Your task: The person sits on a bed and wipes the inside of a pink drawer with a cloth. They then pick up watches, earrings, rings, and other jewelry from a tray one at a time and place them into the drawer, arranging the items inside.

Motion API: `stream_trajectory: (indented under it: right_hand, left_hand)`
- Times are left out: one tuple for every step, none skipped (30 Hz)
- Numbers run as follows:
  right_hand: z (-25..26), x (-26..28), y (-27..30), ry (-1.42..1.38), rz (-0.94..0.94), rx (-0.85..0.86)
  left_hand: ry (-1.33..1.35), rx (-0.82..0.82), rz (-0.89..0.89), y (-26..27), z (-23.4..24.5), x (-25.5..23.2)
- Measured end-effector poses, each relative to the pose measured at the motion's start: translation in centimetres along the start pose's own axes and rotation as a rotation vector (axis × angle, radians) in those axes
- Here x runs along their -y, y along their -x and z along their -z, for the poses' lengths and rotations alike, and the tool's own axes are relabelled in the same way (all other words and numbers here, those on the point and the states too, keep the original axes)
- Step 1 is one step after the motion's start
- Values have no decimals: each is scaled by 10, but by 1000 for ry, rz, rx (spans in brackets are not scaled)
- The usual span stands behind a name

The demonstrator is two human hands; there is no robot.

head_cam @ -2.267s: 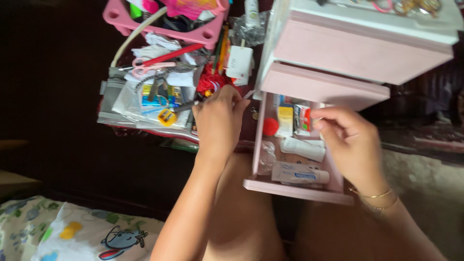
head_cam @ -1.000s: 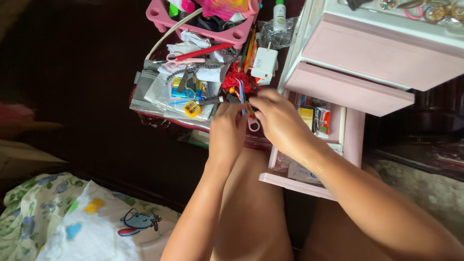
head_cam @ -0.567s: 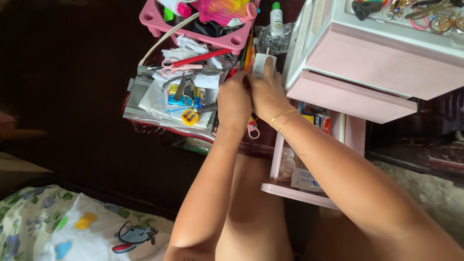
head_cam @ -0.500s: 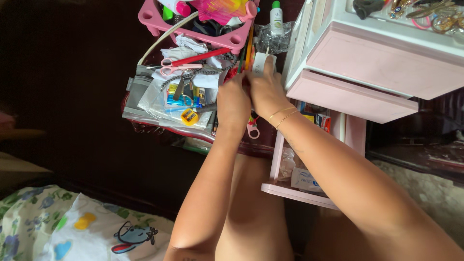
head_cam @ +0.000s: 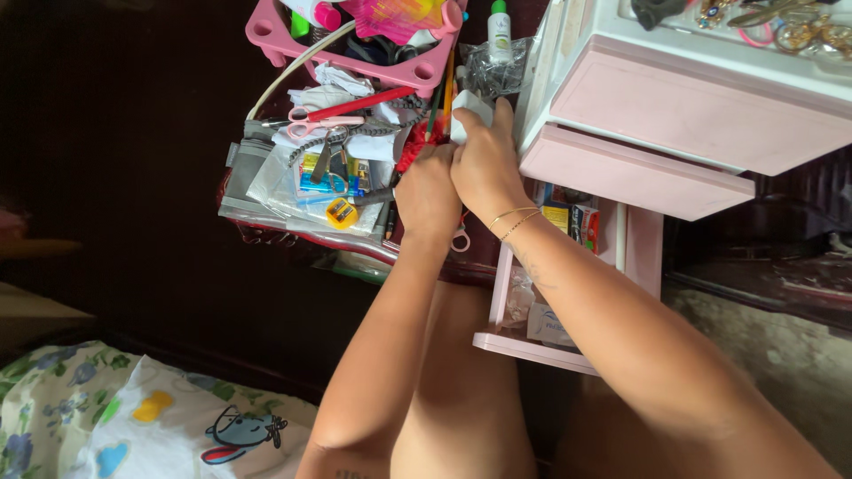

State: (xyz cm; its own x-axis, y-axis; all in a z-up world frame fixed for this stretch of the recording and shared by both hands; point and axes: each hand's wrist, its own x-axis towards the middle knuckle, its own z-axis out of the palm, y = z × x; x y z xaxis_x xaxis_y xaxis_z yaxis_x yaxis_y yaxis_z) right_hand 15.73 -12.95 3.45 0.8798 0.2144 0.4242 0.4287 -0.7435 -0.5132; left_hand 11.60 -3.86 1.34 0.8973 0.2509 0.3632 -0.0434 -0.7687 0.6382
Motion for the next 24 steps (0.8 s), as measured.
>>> stream_trajectory:
  right_hand:
    - [-1,1,0,-19,-32,-7]
    - [-2,1,-1,-39,-64,-15]
    - [-2,2,-2,-46,-63,-39]
    - [-3,4,-3,-53,-62,-62]
    - [-3,5,-3,-60,-62,-84]
    - [-2,6,-3,-78,-55,-95]
    - [0,7,-4,-95,-47,-107]
    - [2,8,-4,-111,-40,-120]
    - [3,9,-4,-131,-41,-113]
    - [5,10,-4,-151,-41,-105]
    - [6,12,-5,-172,-41,-97]
    - [7,13,-5,-180,-53,-103]
    - [8,14,-5,-190,-65,-107]
    - [8,15,-4,-199,-78,-111]
    - [8,16,-4,-187,-69,-123]
    - [8,17,-4,-175,-60,-134]
    - [8,17,-4,-162,-51,-146]
    - [8,17,-4,-173,-43,-145]
    - [9,16,-4,-183,-35,-144]
    - [10,15,-3,-193,-27,-144]
    - [10,15,-2,-189,-25,-157]
    - [11,14,-2,-185,-22,-170]
    - [10,15,-1,-185,-20,-181]
    - [10,15,0,-188,-22,-179]
  left_hand:
    - [-134,0,-50,-1,-3,1]
    - [-267,0,-100,-2,-6,1]
    - [-296,-24,-114,-3,-11,1]
    - [-325,-47,-128,-3,-17,0]
    - [-353,-69,-141,-2,-24,-2]
    - [-371,-57,-118,-3,-30,-2]
    - [-387,-46,-96,-6,-37,-3]
    - [-403,-35,-75,-8,-44,-4]
    - [-414,-15,-64,-10,-51,-4]
    - [-425,6,-53,-12,-57,-4]
    - [-438,26,-42,-15,-63,-4]
    - [-450,23,-41,-17,-68,-3]
    - [-463,21,-39,-18,-72,-1]
    - [-476,20,-37,-19,-75,1]
    - [-481,25,-23,-21,-78,2]
    - [-487,30,-9,-23,-79,3]
    - [-492,34,5,-24,-80,3]
    - [-474,12,-2,-25,-78,3]
    - [-456,-10,-9,-24,-76,2]
    - [-438,-32,-17,-24,-72,0]
    - [-442,-69,-38,-23,-66,-3]
    - [-446,-106,-59,-19,-59,-6]
    - [-453,-143,-78,-14,-49,-8]
    - [-383,-82,-53,-8,-39,-10]
